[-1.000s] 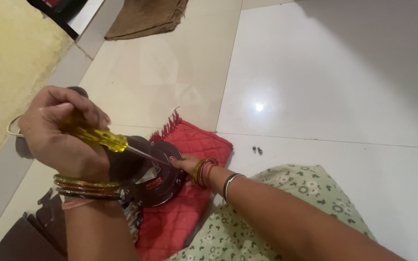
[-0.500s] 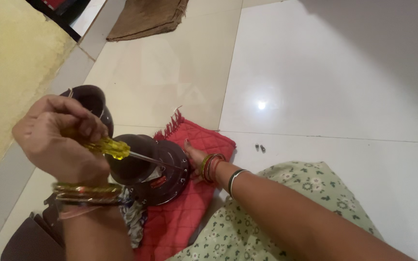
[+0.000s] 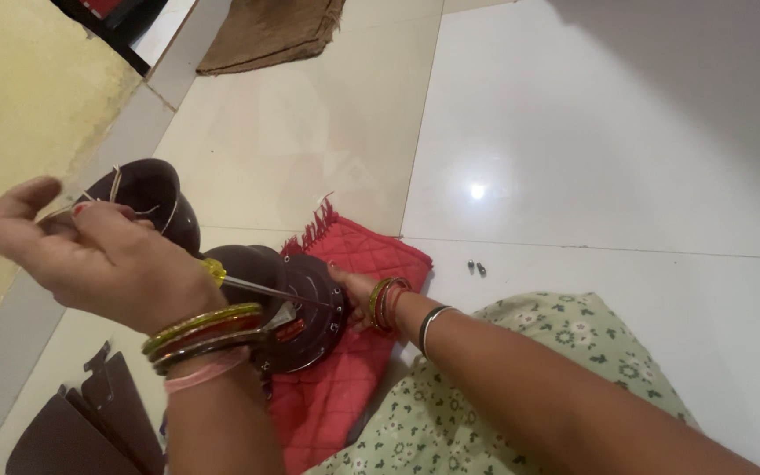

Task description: The person assembles the base of an electric fan on a red mat. They insert small metal fasteners into holes on the fan base and tighten them with a yellow-handled screwdriver, then wipe the base with a cloth.

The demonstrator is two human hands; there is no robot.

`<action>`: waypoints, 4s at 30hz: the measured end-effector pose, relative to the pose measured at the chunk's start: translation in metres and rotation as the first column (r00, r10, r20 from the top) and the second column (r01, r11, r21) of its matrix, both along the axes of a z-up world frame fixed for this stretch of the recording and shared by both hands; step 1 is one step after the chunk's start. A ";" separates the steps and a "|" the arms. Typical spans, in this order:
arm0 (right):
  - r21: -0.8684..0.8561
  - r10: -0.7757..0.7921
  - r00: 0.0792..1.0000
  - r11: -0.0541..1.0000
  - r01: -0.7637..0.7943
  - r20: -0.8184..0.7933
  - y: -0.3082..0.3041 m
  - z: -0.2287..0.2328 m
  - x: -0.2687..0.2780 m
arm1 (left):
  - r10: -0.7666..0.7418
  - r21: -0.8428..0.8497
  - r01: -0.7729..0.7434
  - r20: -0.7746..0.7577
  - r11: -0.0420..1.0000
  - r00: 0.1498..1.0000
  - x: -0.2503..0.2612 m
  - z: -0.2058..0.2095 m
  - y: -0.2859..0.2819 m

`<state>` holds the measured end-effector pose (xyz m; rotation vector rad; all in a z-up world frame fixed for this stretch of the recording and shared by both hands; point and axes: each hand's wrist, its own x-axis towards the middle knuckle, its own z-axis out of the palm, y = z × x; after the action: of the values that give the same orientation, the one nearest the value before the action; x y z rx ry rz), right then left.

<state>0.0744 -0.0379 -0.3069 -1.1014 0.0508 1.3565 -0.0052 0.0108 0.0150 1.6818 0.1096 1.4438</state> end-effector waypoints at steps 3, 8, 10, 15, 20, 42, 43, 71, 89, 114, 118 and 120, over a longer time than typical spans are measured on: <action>-0.025 -0.027 0.999 0.999 0.026 -0.019 -0.001 0.004 -0.001 | 0.005 -0.116 0.000 0.043 0.993 0.999 0.002 0.002 -0.018; -0.003 -0.021 1.000 1.000 0.021 -0.002 0.000 0.003 -0.003 | -0.250 -0.232 0.248 0.022 0.941 0.968 0.004 0.003 -0.029; 0.018 -0.027 1.000 0.999 0.027 -0.003 0.001 0.003 -0.004 | -0.338 -0.257 0.327 -0.002 0.910 0.941 0.005 0.010 -0.018; 0.017 -0.014 1.000 1.000 0.014 0.020 0.003 -0.008 -0.006 | -0.583 -0.265 0.536 -0.146 0.801 0.799 -0.010 0.022 0.014; 0.083 -0.087 0.995 0.992 0.091 -0.058 0.010 -0.027 -0.011 | -0.739 -0.261 0.691 -0.225 0.674 0.635 -0.012 0.023 0.023; -0.175 -0.199 0.910 0.945 0.277 0.363 0.038 -0.037 -0.004 | 0.070 -0.007 -0.070 -0.005 0.998 0.998 -0.043 -0.023 0.014; -0.200 -0.183 0.909 0.941 0.272 0.373 0.037 -0.033 -0.002 | 0.061 -0.039 -0.061 0.003 0.997 0.998 -0.043 -0.024 0.017; -0.388 -0.265 0.821 0.780 0.491 0.507 0.071 -0.080 -0.057 | -0.088 -0.143 0.093 0.045 0.985 0.995 -0.078 0.010 0.042; -0.304 -0.284 0.767 0.796 0.523 0.575 0.019 -0.009 -0.097 | -0.087 -0.268 0.109 0.093 0.957 0.992 -0.077 0.028 0.023; -0.461 -0.326 0.910 0.786 0.411 0.255 0.029 0.047 -0.102 | -0.620 -0.509 0.491 -0.112 0.707 0.777 -0.102 0.049 0.050; -0.454 -0.341 0.904 0.783 0.426 0.258 0.031 0.041 -0.103 | -0.626 -0.498 0.496 -0.127 0.711 0.770 -0.101 0.048 0.056; -0.441 -0.348 0.897 0.784 0.437 0.271 0.028 0.045 -0.102 | -0.581 -0.472 0.480 -0.090 0.740 0.809 -0.101 0.046 0.051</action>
<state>-0.0272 -0.0102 -0.2618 -1.5371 0.5005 0.8727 -0.1059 0.0615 0.0609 1.3498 0.0566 0.7134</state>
